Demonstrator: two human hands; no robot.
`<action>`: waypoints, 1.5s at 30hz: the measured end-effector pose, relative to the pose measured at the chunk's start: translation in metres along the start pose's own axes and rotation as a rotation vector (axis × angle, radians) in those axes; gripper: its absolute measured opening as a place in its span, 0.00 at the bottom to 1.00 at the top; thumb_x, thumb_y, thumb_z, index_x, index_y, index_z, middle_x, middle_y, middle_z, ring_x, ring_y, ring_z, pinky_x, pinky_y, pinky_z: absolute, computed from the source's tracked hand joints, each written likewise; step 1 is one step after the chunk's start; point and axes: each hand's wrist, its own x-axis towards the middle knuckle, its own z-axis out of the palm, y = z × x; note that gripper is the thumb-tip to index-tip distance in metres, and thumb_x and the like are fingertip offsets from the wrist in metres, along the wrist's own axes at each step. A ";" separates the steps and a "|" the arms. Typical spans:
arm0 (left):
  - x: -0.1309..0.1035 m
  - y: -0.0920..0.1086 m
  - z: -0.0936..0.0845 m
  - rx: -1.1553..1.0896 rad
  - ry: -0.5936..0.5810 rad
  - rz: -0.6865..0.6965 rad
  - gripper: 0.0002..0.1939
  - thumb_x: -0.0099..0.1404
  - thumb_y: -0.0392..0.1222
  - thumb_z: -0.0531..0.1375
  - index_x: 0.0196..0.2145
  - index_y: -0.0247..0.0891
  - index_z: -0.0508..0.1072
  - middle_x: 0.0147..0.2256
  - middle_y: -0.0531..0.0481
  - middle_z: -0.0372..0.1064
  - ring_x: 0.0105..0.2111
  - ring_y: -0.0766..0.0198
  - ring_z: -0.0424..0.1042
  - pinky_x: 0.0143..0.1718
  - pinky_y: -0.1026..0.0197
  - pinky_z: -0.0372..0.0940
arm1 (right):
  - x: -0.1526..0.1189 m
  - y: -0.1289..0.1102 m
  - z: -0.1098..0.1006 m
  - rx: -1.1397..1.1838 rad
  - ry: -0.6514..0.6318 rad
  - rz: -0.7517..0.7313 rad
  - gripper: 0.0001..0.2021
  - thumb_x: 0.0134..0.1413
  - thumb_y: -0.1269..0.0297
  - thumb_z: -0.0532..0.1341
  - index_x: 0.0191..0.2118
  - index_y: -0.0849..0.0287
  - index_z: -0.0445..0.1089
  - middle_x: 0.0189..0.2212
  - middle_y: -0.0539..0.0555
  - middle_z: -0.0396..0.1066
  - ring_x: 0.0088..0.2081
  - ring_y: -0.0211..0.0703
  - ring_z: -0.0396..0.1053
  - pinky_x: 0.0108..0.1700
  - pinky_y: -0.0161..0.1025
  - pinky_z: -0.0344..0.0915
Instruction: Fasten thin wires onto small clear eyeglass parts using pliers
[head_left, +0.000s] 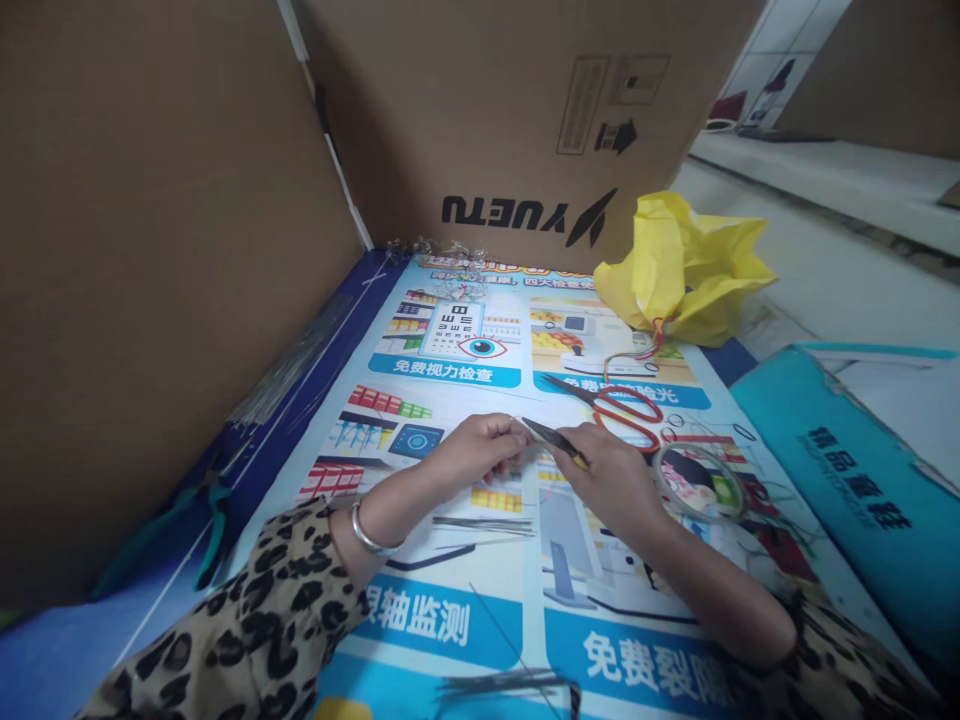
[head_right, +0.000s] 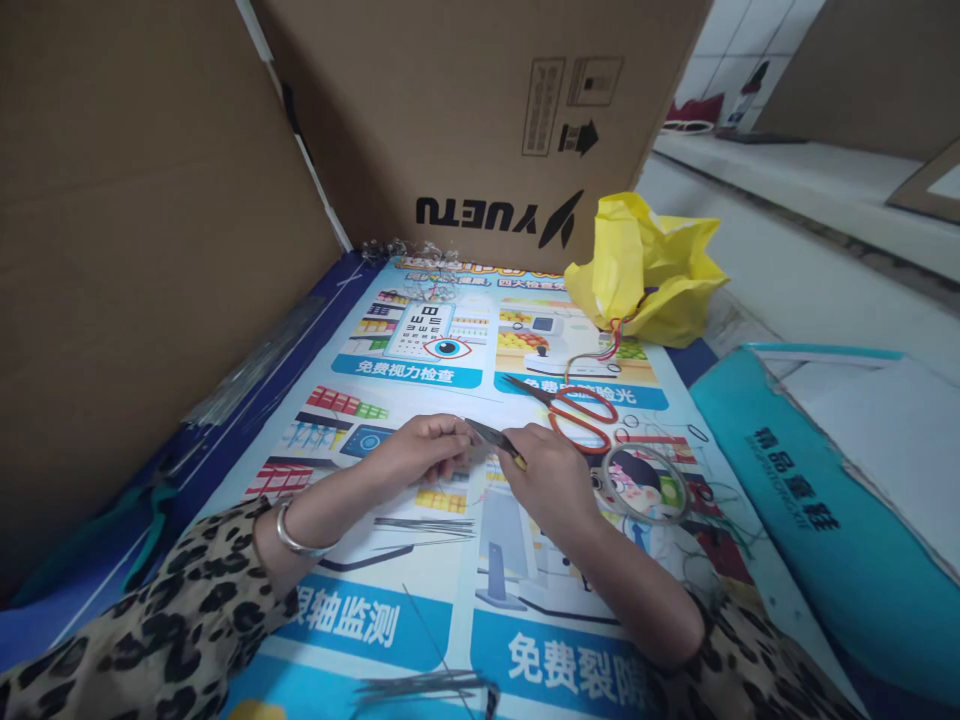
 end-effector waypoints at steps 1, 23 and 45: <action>0.000 0.001 0.000 -0.010 0.003 -0.006 0.11 0.55 0.45 0.56 0.31 0.34 0.69 0.21 0.55 0.63 0.16 0.75 0.60 0.15 0.72 0.52 | 0.000 0.000 0.001 0.006 0.005 0.000 0.10 0.54 0.60 0.53 0.34 0.57 0.69 0.29 0.52 0.69 0.34 0.41 0.67 0.34 0.35 0.59; -0.002 -0.001 0.003 -0.093 0.077 0.008 0.08 0.54 0.43 0.56 0.26 0.35 0.65 0.15 0.60 0.52 0.12 0.78 0.47 0.14 0.70 0.42 | 0.000 0.001 0.004 0.048 0.072 -0.007 0.09 0.53 0.61 0.54 0.33 0.57 0.69 0.28 0.51 0.69 0.32 0.40 0.66 0.33 0.34 0.59; 0.002 -0.007 -0.005 0.291 0.212 0.204 0.10 0.57 0.44 0.52 0.26 0.35 0.67 0.21 0.55 0.59 0.23 0.70 0.57 0.26 0.67 0.54 | 0.000 0.000 -0.007 -0.382 0.095 -0.260 0.09 0.55 0.68 0.53 0.36 0.59 0.70 0.29 0.55 0.67 0.36 0.44 0.60 0.39 0.40 0.49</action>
